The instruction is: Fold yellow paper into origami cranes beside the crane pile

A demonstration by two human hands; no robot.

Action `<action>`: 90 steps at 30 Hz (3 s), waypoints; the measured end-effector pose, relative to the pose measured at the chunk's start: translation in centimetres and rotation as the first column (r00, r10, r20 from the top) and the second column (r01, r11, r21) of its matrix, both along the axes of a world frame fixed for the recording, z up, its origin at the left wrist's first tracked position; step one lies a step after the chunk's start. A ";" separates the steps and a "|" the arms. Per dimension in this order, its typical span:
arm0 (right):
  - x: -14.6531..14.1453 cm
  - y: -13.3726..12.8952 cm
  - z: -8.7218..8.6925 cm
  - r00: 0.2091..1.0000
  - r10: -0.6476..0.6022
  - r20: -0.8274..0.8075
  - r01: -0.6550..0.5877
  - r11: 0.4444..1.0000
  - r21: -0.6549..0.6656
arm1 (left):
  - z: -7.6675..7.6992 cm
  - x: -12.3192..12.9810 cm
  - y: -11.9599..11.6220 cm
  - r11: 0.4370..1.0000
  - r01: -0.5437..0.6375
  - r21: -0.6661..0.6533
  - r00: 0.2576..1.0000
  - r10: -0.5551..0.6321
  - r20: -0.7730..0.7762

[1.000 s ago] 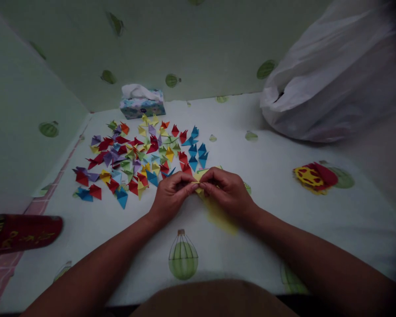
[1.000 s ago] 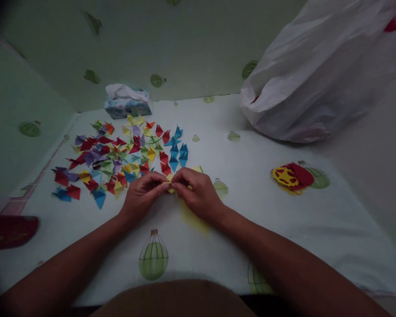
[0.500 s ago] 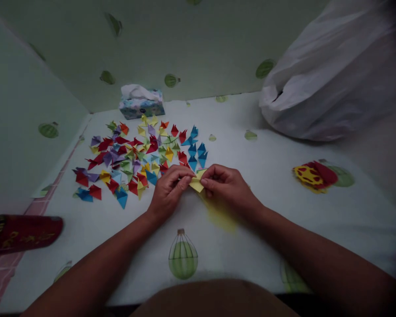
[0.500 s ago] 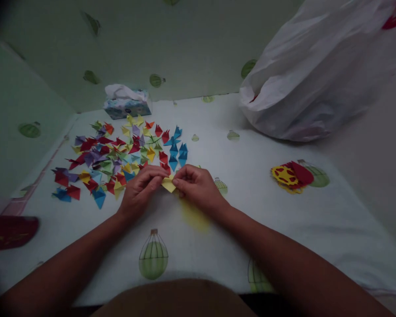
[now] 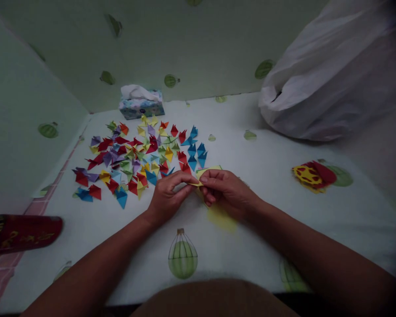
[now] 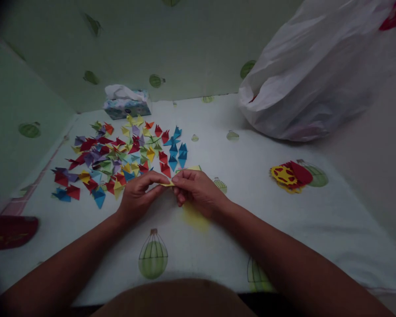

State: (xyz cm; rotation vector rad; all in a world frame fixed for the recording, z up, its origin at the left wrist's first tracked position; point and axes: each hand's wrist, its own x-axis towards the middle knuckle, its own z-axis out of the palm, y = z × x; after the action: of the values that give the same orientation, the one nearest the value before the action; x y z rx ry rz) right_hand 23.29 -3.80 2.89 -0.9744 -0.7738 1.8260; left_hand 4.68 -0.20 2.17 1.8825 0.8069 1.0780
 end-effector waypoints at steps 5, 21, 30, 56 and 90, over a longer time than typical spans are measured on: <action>0.0 0.1 -0.2 0.964 -0.154 0.218 0.092 0.958 0.273 | 0.4 0.6 -0.5 0.847 -0.088 -0.524 0.970 0.193 0.149; 0.5 0.6 -0.8 0.832 -0.251 0.494 -0.037 0.865 0.501 | 0.1 1.3 -0.8 0.649 0.105 -0.754 0.951 0.155 0.266; 0.6 0.3 -0.2 0.692 -0.424 0.585 -0.160 0.699 0.697 | 0.2 1.3 -1.1 0.599 0.110 -0.793 0.957 0.151 0.247; 0.8 0.6 -0.7 0.731 -0.405 0.549 -0.246 0.594 0.766 | 0.6 1.3 -1.0 0.587 0.097 -0.804 0.902 0.289 0.321; 0.3 0.5 -0.3 0.903 -0.150 0.403 -0.016 0.925 0.381 | 0.8 0.9 -1.0 0.816 -0.026 -0.578 0.981 0.132 0.142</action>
State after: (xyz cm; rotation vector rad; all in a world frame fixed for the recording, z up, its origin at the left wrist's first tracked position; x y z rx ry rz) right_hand 23.61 -3.33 2.64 -1.1370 -1.2890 1.3401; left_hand 5.61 -1.16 2.96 1.2319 0.9833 0.9007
